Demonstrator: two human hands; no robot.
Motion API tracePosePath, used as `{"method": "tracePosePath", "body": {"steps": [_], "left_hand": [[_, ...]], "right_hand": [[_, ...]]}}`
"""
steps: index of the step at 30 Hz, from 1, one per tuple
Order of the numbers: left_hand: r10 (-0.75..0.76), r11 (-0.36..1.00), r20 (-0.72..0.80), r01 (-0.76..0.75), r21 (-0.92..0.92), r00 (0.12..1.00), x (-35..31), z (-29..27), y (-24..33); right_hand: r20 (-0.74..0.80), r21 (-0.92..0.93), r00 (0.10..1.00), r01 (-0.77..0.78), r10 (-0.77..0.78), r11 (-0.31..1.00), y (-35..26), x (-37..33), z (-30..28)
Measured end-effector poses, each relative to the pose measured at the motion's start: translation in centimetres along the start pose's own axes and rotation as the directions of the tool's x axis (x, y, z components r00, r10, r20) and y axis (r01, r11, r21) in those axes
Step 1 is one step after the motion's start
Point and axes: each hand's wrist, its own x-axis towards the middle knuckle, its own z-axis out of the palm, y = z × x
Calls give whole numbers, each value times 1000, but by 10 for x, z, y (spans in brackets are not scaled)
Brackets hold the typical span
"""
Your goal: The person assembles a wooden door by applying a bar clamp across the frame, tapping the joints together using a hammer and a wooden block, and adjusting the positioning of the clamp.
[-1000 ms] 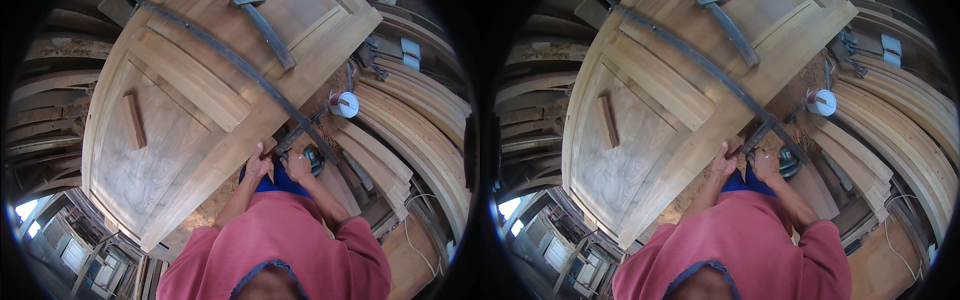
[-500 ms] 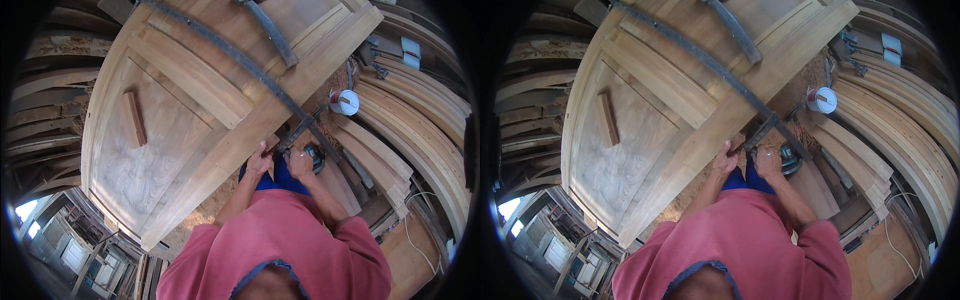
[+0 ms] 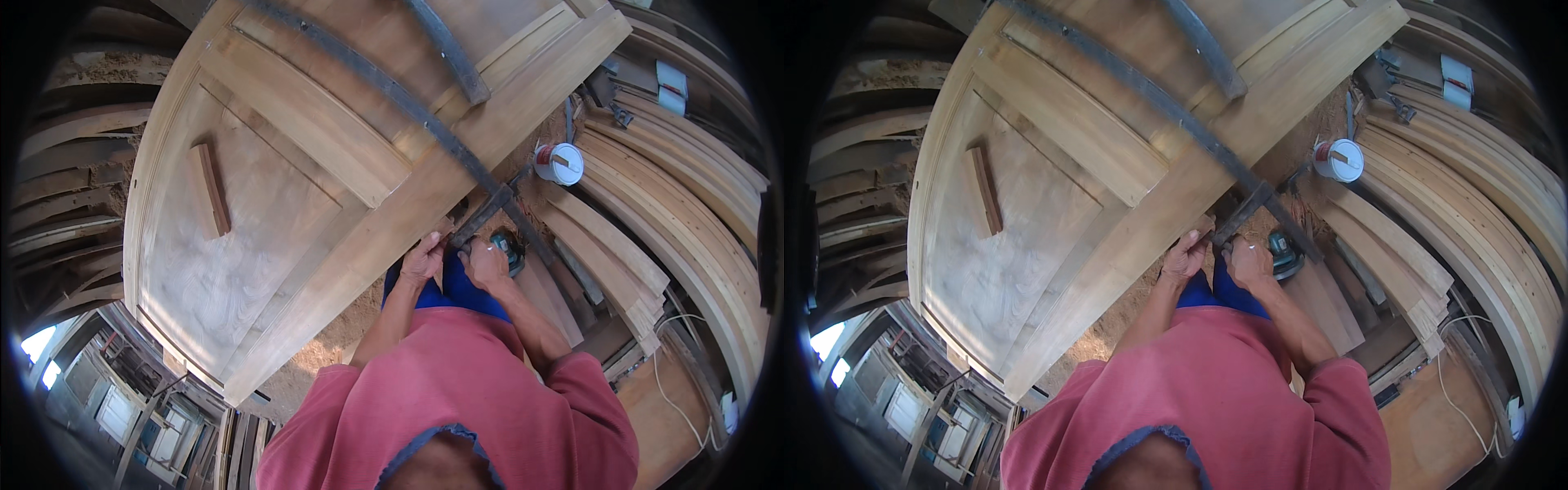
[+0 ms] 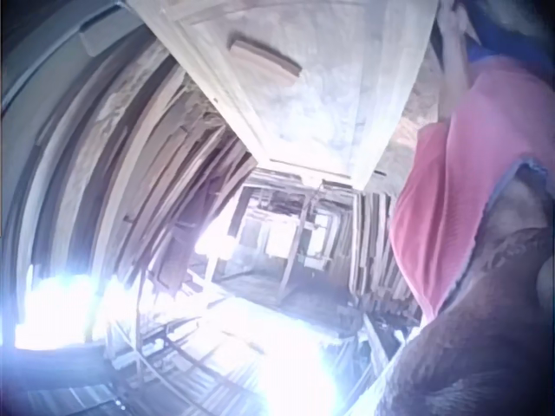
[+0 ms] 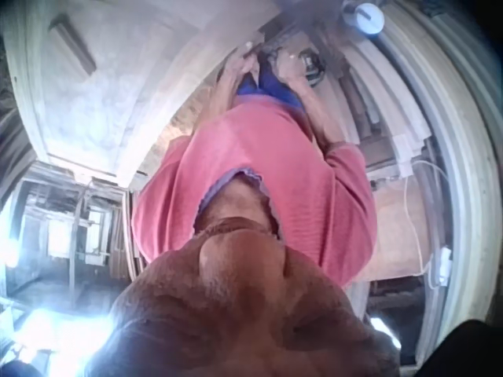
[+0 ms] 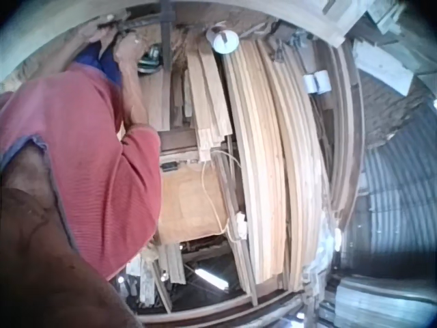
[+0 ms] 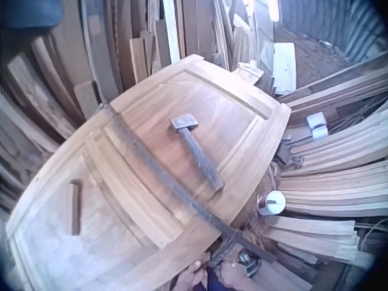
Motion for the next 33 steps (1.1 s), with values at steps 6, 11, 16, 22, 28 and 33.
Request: {"method": "tracePosePath", "body": {"steps": [6,11,16,22,28,33], "left_hand": [[-77,997,26,77,15,997,4,-11,-2],[-72,997,31,71,22,997,8,-28,-5],[-111,994,16,111,-5,994,6,-46,-15],[-156,988,68,154,29,986,8,-40,-15],[-516,774,-248,570,275,820,-28,-7,28],[-193,362,-21,91,928,981,-71,53,94]], "right_hand": [[673,282,726,-73,-143,957,10,38,-38],[-217,-143,928,278,-304,950,-3,-23,-3],[58,-158,998,-8,18,987,-11,-1,0],[663,240,743,-90,-96,967,19,38,-26],[-256,-122,928,249,-273,961,-16,-30,-9],[0,-157,998,67,-68,985,16,-1,10]]}}
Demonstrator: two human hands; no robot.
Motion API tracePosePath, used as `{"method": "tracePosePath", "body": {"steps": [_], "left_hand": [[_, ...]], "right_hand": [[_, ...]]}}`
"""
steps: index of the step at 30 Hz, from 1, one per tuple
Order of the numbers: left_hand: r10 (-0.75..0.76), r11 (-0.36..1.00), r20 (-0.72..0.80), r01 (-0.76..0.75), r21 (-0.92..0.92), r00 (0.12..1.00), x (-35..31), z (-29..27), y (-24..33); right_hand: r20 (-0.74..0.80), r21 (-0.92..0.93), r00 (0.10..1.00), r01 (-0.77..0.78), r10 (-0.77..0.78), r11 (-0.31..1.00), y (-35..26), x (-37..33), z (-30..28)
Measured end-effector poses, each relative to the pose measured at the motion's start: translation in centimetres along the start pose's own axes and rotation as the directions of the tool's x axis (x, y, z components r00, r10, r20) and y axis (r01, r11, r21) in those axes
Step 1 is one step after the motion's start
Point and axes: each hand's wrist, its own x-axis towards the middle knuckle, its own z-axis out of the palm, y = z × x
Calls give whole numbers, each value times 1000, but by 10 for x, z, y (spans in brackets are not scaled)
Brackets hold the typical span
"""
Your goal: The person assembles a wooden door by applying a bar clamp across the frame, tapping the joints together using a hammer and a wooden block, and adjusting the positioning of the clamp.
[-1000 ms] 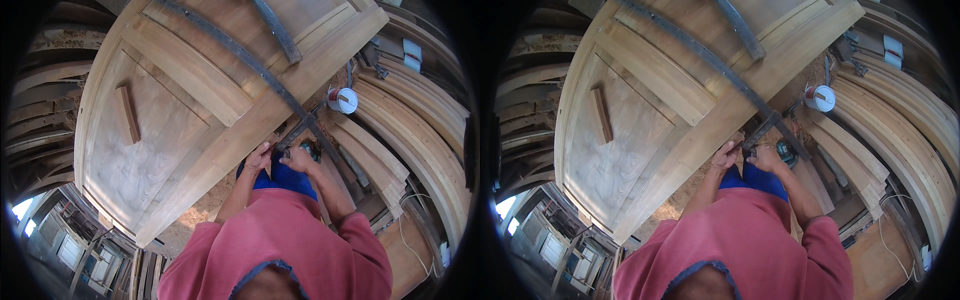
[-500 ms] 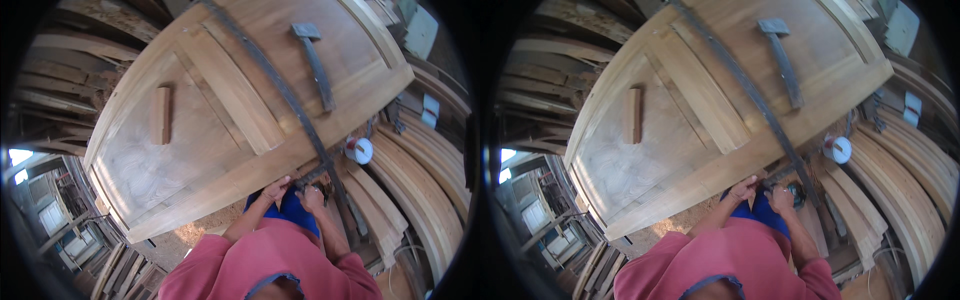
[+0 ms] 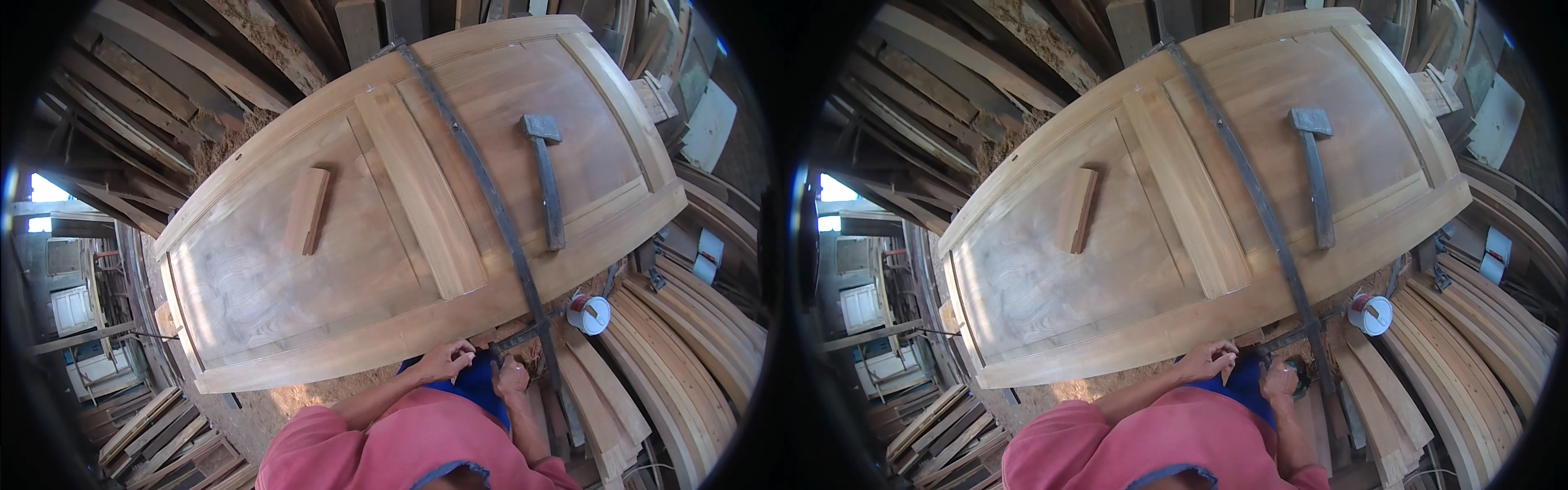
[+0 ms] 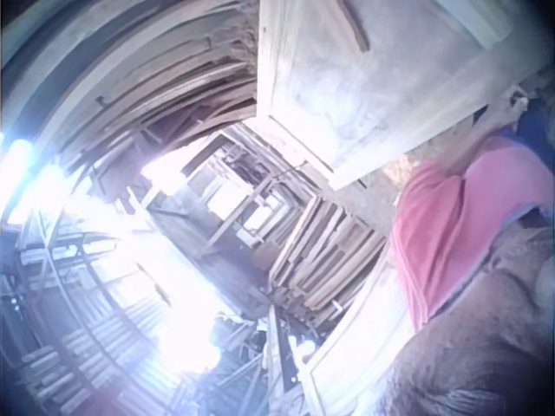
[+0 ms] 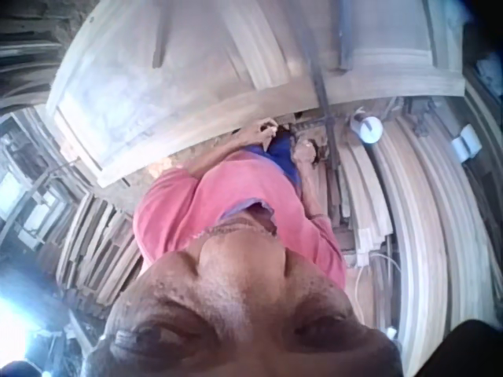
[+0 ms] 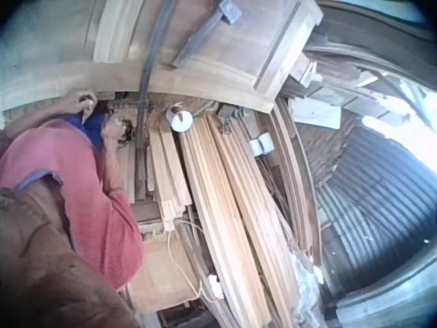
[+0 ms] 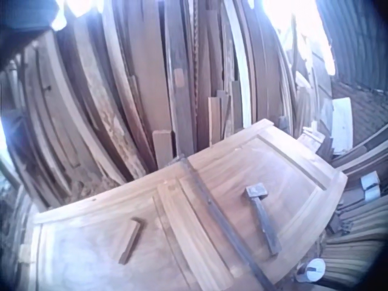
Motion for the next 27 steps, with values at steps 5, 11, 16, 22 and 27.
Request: {"method": "tracePosePath", "body": {"steps": [5,11,16,22,27], "left_hand": [[616,624,-262,-257,738,743,23,-42,39],[698,454,-407,76,888,590,116,-120,117],[699,372,-480,305,877,530,170,-161,123],[679,351,-494,351,868,543,179,-152,132],[653,375,-502,334,865,566,181,-157,122]], "right_hand": [[396,531,864,61,-311,845,23,30,-30],[-129,-32,975,179,-181,983,-7,-15,-17],[-80,16,995,-65,66,998,-9,-10,-4],[299,266,937,99,-179,959,35,23,-10],[177,144,984,-24,-2,989,-5,-1,-37]]}}
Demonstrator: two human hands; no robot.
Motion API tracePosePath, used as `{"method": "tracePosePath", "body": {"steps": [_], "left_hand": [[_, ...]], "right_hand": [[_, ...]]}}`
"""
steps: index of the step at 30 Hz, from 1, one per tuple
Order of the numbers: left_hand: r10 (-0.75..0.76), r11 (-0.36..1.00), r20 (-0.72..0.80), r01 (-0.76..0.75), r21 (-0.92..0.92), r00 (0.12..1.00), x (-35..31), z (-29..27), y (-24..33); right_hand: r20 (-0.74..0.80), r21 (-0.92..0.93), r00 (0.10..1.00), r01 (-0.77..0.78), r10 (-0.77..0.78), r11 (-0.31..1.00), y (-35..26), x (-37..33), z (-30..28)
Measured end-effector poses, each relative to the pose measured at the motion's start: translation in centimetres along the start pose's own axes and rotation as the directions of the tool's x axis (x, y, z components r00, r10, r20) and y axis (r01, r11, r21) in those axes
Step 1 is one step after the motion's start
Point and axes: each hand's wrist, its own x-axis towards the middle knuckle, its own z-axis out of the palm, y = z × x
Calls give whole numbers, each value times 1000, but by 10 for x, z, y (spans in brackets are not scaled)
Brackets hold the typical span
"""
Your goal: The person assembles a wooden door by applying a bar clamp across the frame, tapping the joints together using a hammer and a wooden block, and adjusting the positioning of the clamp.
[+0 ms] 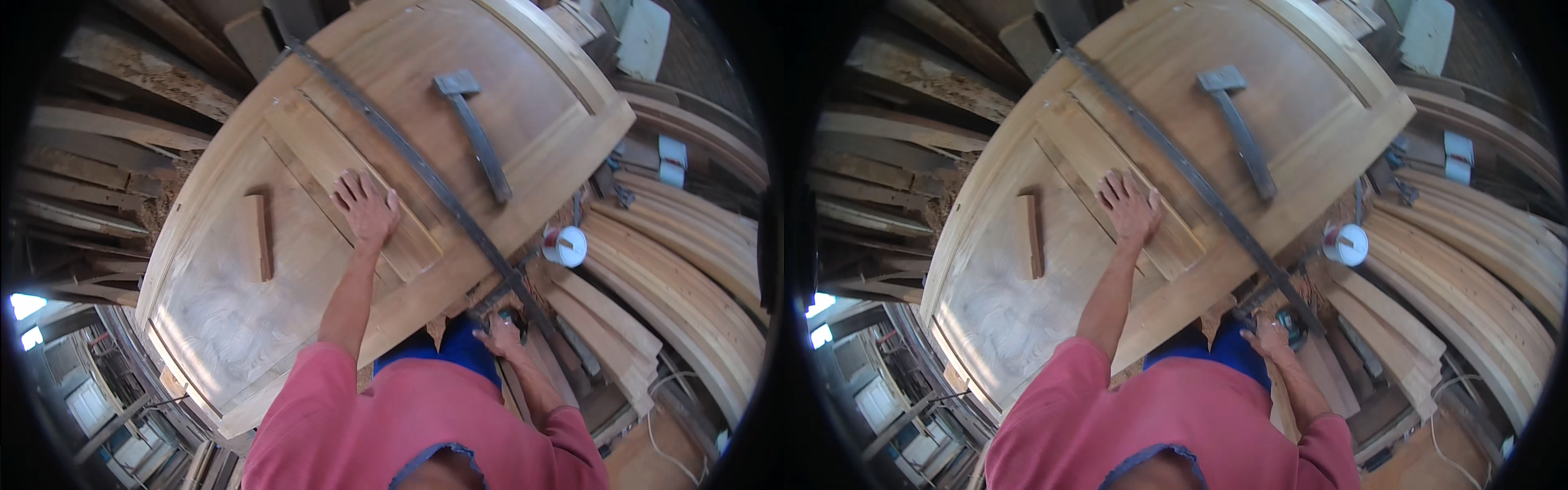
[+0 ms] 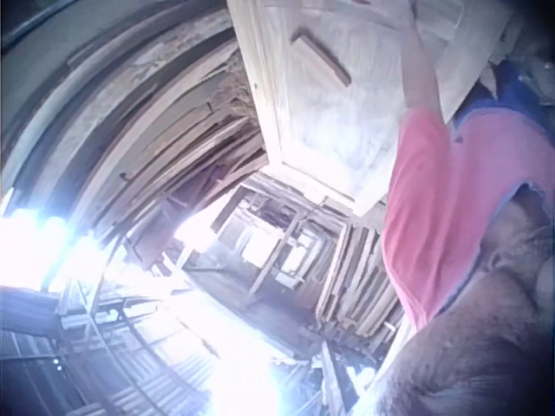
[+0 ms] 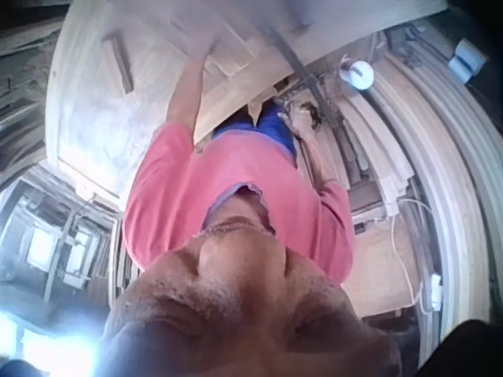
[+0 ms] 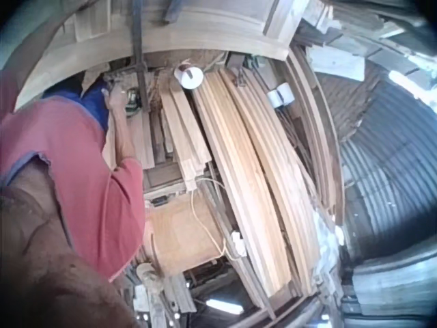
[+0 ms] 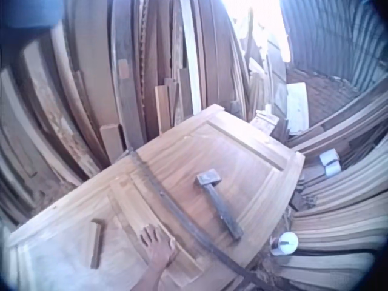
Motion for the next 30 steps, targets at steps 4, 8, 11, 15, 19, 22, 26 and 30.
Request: {"method": "tracePosePath", "body": {"steps": [4,8,11,15,19,22,26,30], "left_hand": [[-31,997,5,30,69,1000,1,-1,3],[-15,1000,20,15,25,1000,3,3,5],[-29,999,37,28,32,999,3,3,-3],[-28,998,38,26,63,999,1,7,-3],[-40,999,82,36,40,996,3,-3,0],[-60,998,58,57,41,997,4,5,-7],[-71,995,101,64,71,992,3,-1,4],[-63,994,94,55,93,994,0,11,10]], "right_hand": [[-344,-153,936,20,-72,988,-10,-18,24],[-208,-110,978,-37,13,993,3,-2,28],[-37,-89,999,-7,4,996,-2,2,8],[207,102,975,62,-82,993,5,10,-11],[-171,-17,985,32,-35,999,2,-3,19],[-478,-154,862,110,-171,982,-3,-24,29],[-351,-127,936,-44,-4,991,25,-4,46],[-199,-126,980,-6,-19,992,46,3,49]]}}
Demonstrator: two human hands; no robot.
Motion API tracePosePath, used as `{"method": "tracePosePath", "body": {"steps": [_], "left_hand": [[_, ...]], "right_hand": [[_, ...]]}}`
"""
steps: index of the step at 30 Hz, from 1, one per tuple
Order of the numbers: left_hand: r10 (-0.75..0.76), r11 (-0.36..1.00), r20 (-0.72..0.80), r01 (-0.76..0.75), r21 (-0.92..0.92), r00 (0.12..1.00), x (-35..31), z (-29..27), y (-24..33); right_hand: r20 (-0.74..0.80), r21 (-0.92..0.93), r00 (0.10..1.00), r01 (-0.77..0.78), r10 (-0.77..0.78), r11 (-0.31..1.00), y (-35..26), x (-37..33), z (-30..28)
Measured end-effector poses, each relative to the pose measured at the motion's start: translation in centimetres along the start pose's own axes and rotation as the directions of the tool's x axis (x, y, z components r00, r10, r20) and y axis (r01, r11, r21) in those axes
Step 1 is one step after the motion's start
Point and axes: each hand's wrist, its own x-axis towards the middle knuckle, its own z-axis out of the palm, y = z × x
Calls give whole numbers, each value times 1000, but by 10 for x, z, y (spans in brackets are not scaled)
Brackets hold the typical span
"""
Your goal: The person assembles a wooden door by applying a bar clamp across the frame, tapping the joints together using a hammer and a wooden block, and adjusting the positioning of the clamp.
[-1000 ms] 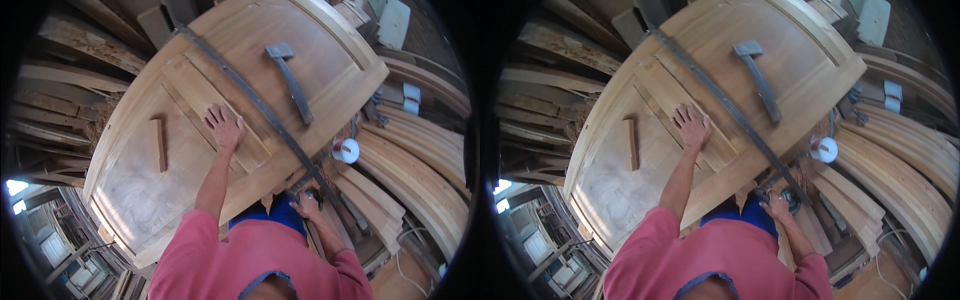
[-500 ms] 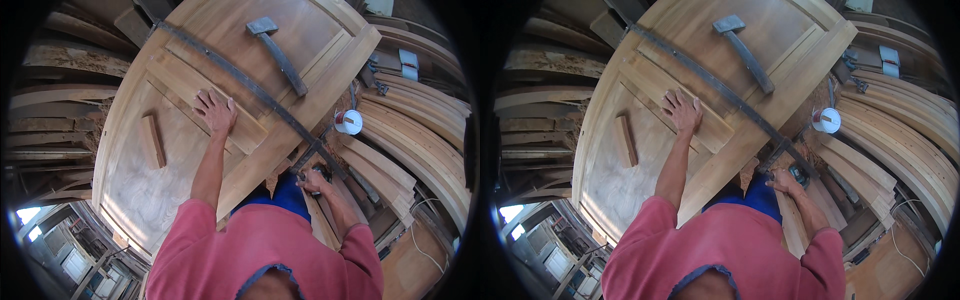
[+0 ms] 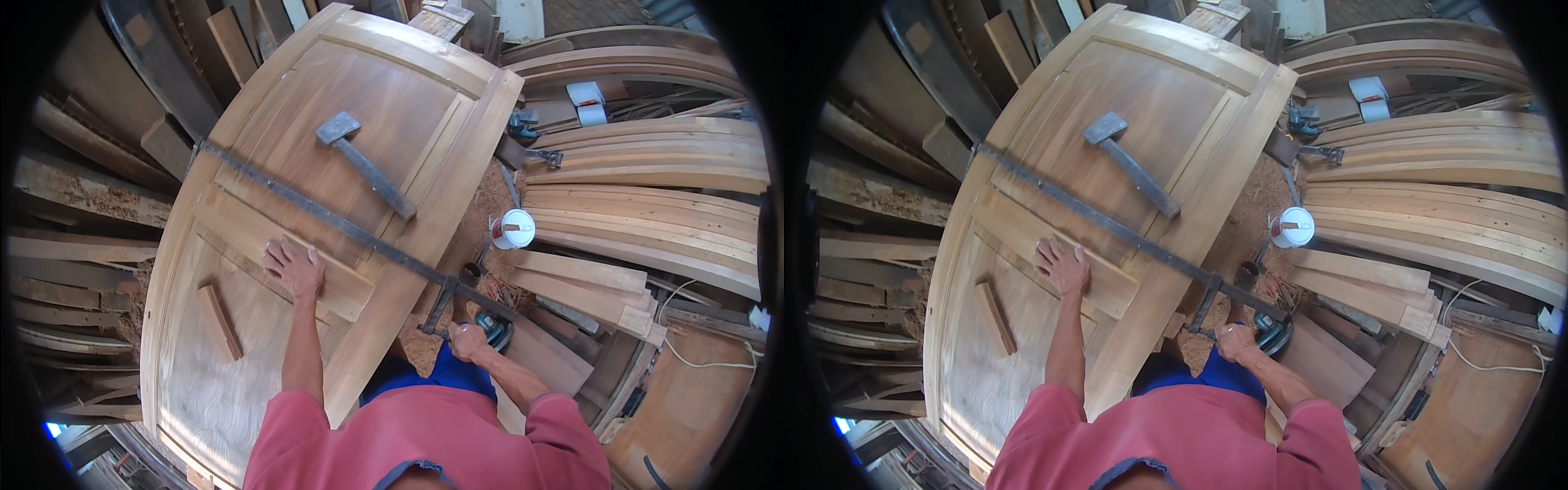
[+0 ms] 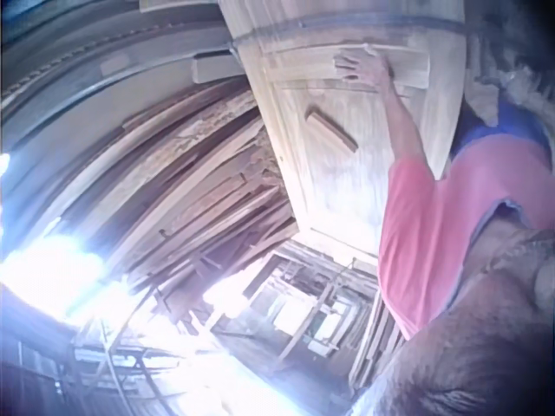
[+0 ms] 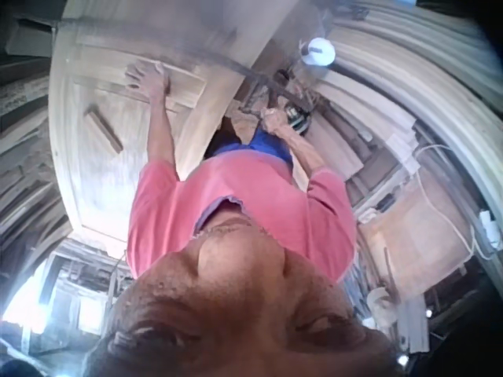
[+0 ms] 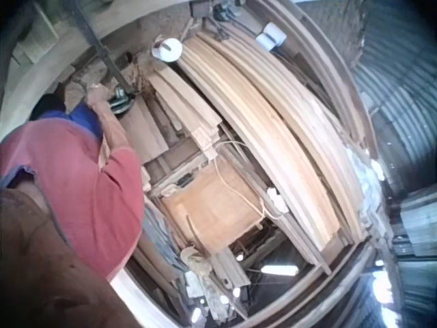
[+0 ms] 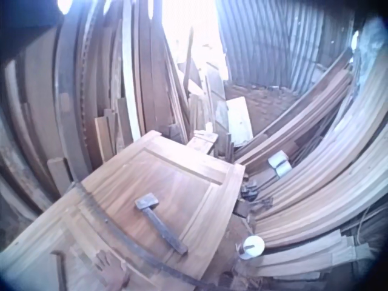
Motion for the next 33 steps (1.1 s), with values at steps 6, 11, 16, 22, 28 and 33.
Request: {"method": "tracePosePath", "body": {"steps": [6,11,16,22,28,33], "left_hand": [[-16,997,5,16,71,1000,-3,-5,-2],[-55,994,14,53,99,998,-1,-2,-7],[-177,976,59,168,137,982,0,-12,1],[-129,984,37,123,127,991,5,-7,10],[-95,991,42,90,103,995,-4,-8,-4],[-94,992,29,92,87,995,2,-10,1]], "right_hand": [[327,367,876,228,-354,902,22,31,-18],[387,425,854,170,-348,889,6,21,-32],[-208,215,902,419,-378,882,4,-6,-27],[226,235,912,290,-343,928,16,10,-41],[535,587,712,75,-456,806,33,45,-28],[399,583,757,226,-517,780,21,26,-25]]}}
